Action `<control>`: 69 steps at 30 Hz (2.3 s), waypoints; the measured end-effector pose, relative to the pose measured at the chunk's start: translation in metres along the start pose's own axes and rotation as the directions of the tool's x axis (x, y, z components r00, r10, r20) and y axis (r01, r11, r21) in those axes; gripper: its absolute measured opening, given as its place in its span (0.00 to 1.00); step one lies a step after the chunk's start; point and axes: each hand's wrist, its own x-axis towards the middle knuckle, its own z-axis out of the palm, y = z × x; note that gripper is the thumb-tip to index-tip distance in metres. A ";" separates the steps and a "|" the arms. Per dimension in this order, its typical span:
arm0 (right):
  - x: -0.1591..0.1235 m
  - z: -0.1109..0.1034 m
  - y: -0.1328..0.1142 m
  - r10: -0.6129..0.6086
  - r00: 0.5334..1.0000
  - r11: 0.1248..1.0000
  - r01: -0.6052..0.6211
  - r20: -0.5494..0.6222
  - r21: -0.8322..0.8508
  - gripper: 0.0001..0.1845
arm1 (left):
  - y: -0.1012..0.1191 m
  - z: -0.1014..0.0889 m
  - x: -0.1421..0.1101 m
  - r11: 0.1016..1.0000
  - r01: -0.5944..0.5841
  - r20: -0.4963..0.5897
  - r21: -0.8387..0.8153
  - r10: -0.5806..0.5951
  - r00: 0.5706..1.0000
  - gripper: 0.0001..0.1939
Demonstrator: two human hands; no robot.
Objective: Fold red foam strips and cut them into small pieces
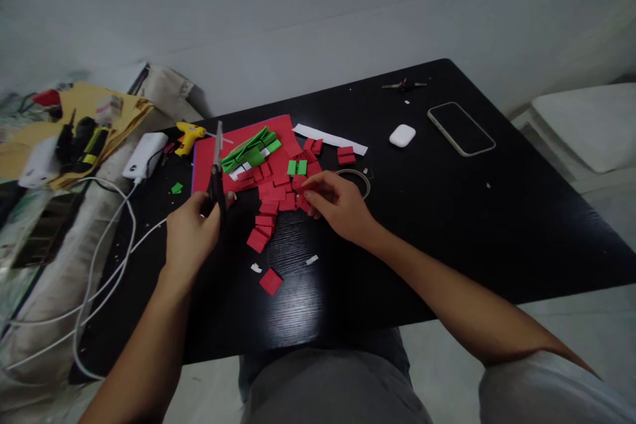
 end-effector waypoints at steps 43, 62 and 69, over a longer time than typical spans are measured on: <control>-0.019 0.018 0.004 0.101 0.974 0.987 -0.123 0.201 0.101 0.22 | 0.029 0.029 -0.024 0.693 0.111 0.358 -0.712 0.222 0.907 0.22; -0.025 0.022 0.003 0.147 0.940 0.988 -0.157 0.308 0.007 0.20 | 0.040 0.039 -0.034 0.300 0.453 0.524 -0.840 0.230 0.820 0.17; -0.025 0.022 0.004 0.071 0.944 0.995 -0.046 0.321 -0.084 0.12 | 0.040 0.042 -0.037 0.337 0.377 0.461 -0.863 0.218 0.860 0.17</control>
